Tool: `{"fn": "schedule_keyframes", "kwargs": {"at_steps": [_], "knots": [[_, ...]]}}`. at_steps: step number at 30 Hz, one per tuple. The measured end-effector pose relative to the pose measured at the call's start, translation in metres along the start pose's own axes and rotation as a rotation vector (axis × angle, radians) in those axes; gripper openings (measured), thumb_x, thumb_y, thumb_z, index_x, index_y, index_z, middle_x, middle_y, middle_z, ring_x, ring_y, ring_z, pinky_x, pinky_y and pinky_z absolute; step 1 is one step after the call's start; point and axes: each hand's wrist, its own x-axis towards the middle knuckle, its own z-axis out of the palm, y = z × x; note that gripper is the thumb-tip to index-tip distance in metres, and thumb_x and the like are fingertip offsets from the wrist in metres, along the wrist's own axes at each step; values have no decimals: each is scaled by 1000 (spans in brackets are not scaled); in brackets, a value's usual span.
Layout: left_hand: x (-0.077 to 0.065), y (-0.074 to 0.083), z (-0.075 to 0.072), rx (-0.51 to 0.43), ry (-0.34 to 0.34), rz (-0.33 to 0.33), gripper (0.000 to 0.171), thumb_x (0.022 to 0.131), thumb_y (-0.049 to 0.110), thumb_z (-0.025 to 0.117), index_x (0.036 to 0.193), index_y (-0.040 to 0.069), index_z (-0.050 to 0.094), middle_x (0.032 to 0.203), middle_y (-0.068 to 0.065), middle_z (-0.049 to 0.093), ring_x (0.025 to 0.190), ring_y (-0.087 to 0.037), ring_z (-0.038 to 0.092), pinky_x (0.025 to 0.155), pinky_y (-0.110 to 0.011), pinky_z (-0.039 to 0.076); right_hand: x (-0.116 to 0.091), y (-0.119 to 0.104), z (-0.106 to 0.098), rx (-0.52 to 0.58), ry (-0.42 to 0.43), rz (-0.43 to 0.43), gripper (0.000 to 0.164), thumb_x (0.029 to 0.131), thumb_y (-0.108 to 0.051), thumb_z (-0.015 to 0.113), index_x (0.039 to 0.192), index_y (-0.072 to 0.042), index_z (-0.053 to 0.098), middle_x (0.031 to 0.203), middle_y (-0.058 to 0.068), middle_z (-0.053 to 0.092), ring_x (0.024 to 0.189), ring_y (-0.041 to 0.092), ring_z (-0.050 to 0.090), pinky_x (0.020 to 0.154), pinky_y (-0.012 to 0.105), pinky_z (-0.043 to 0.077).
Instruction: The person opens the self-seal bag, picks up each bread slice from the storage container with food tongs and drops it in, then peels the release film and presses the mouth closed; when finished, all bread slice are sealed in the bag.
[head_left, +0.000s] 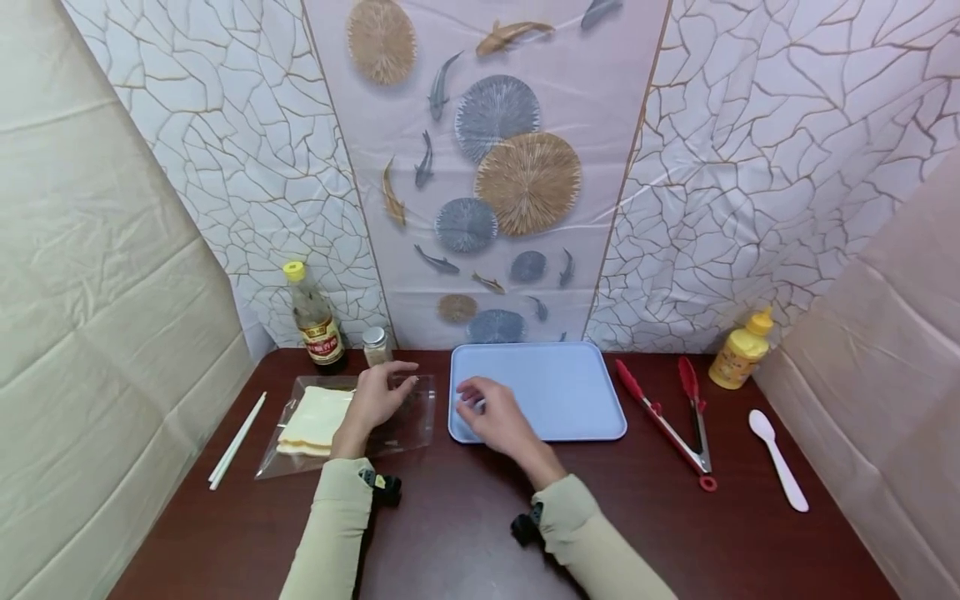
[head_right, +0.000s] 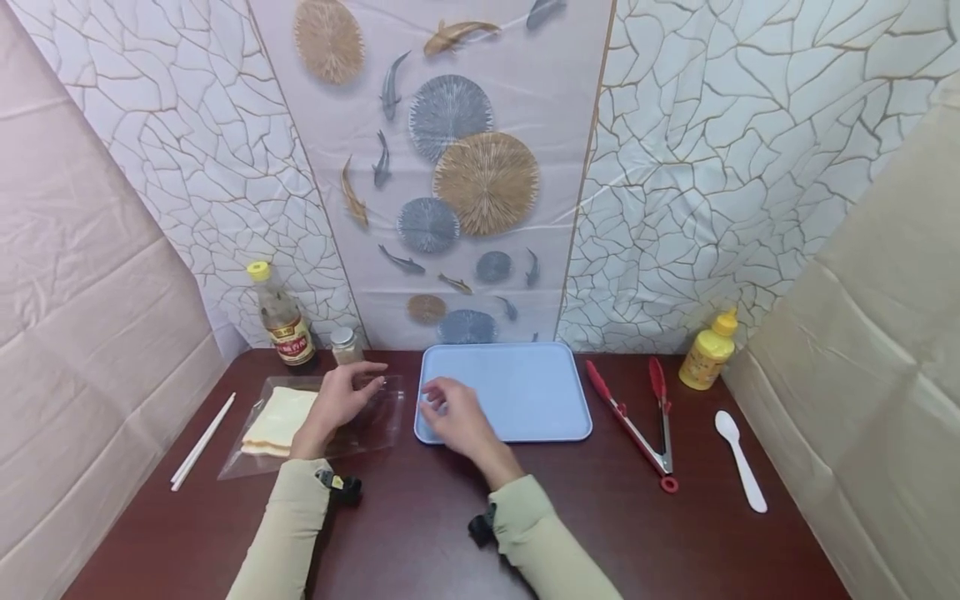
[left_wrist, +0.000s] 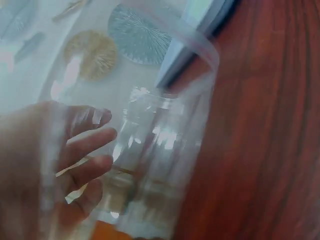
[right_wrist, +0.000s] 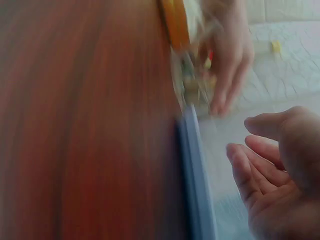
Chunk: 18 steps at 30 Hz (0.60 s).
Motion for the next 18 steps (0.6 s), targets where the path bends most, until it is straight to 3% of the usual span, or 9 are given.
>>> {"fn": "schedule_keyframes", "kwargs": {"at_steps": [3,8,12,18], "knots": [[0,-5,8,-1,-15,-42,26,101,19,77,127,14,81,106,-10,83,73,-22,67,75,-42,56,10,-9,22,34,-66,18,27,103,-13,74,126,2,73,112,13,79,99,23,76,83,32,64],[-3,-7,17,46,-28,-80,25,101,28,78,124,20,82,125,-3,82,109,-28,76,94,-54,59,19,-13,42,11,-71,69,32,105,-14,71,133,3,71,119,19,78,102,26,78,86,36,65],[-5,-10,18,104,-31,-111,21,100,34,78,119,27,84,120,0,82,104,-29,77,88,-55,59,32,-13,52,-37,-61,133,30,105,-13,71,131,2,73,116,17,79,100,24,79,85,32,65],[-7,-16,16,114,34,-103,10,101,38,78,103,31,85,114,3,82,89,-21,73,78,-47,57,52,-14,62,-88,-78,181,18,105,-14,72,118,-4,78,106,8,80,94,17,77,79,27,63]]}}
